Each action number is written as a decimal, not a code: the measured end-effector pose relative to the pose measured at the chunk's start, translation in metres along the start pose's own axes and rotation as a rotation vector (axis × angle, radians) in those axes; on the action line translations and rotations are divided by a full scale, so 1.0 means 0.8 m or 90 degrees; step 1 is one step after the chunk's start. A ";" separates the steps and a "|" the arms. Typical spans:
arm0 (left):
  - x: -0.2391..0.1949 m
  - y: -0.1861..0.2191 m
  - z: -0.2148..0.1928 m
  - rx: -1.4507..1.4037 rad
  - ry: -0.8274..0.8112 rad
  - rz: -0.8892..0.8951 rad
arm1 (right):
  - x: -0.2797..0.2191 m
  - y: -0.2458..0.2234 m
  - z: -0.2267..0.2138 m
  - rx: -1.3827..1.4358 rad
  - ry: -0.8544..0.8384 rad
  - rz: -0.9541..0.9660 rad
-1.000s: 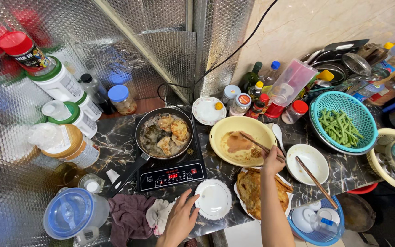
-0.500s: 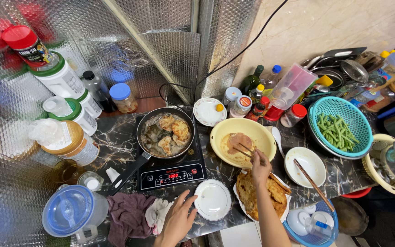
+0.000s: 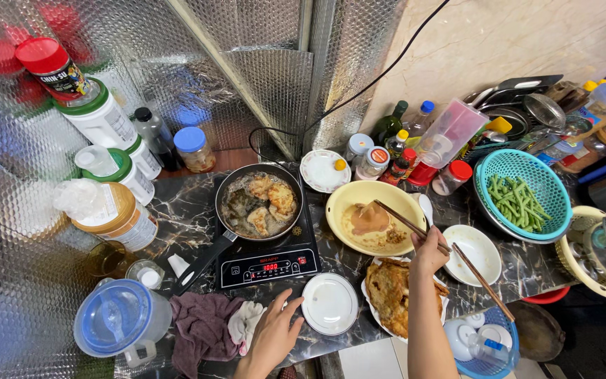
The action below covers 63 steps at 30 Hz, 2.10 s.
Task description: The person uses chopsticks to flip and arrange pieces of meat frying in a pan on an induction cooktop. They retrieve a plate from a cabinet and place it on the counter, then continue frying the meat and transfer cooked pieces to a serving plate.
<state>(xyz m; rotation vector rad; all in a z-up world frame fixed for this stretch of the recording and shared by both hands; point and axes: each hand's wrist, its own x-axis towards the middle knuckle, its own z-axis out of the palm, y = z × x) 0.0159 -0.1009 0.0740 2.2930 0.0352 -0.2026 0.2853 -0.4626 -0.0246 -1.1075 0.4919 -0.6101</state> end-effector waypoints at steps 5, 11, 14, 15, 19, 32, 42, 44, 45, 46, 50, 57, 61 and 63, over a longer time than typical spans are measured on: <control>-0.005 0.003 -0.010 -0.008 -0.017 0.014 | -0.018 -0.031 0.009 -0.009 -0.023 -0.017; -0.020 -0.009 -0.034 -0.024 0.005 0.043 | -0.064 -0.086 0.051 0.001 -0.083 -0.042; -0.028 -0.020 -0.047 -0.038 0.031 0.047 | -0.092 -0.105 0.087 0.018 -0.136 -0.045; -0.031 -0.024 -0.051 -0.043 0.042 0.054 | -0.101 -0.107 0.101 0.021 -0.152 -0.043; -0.041 -0.045 -0.070 -0.060 0.068 0.028 | -0.141 -0.085 0.161 0.032 -0.210 0.003; -0.058 -0.115 -0.131 -0.121 0.141 0.059 | -0.281 0.035 0.311 -0.035 -0.282 0.069; -0.049 -0.130 -0.160 -0.088 0.108 0.064 | -0.298 0.031 0.330 -0.032 -0.311 0.033; -0.048 -0.130 -0.165 -0.084 0.094 0.053 | -0.307 0.036 0.330 -0.088 -0.327 0.023; -0.047 -0.130 -0.167 -0.079 0.085 0.050 | -0.313 0.041 0.331 -0.144 -0.330 0.024; -0.046 -0.130 -0.169 -0.073 0.076 0.047 | -0.320 0.048 0.330 -0.201 -0.333 0.025; -0.042 -0.128 -0.170 -0.063 0.043 0.026 | -0.345 0.076 0.331 -0.177 -0.446 0.029; -0.040 -0.136 -0.167 -0.063 0.050 0.046 | -0.326 0.057 0.324 -0.260 -0.489 0.033; -0.040 -0.134 -0.163 -0.059 0.019 0.033 | -0.322 0.068 0.330 -0.217 -0.416 -0.022; -0.041 -0.132 -0.161 -0.063 0.033 0.050 | -0.328 0.083 0.333 -0.225 -0.419 0.009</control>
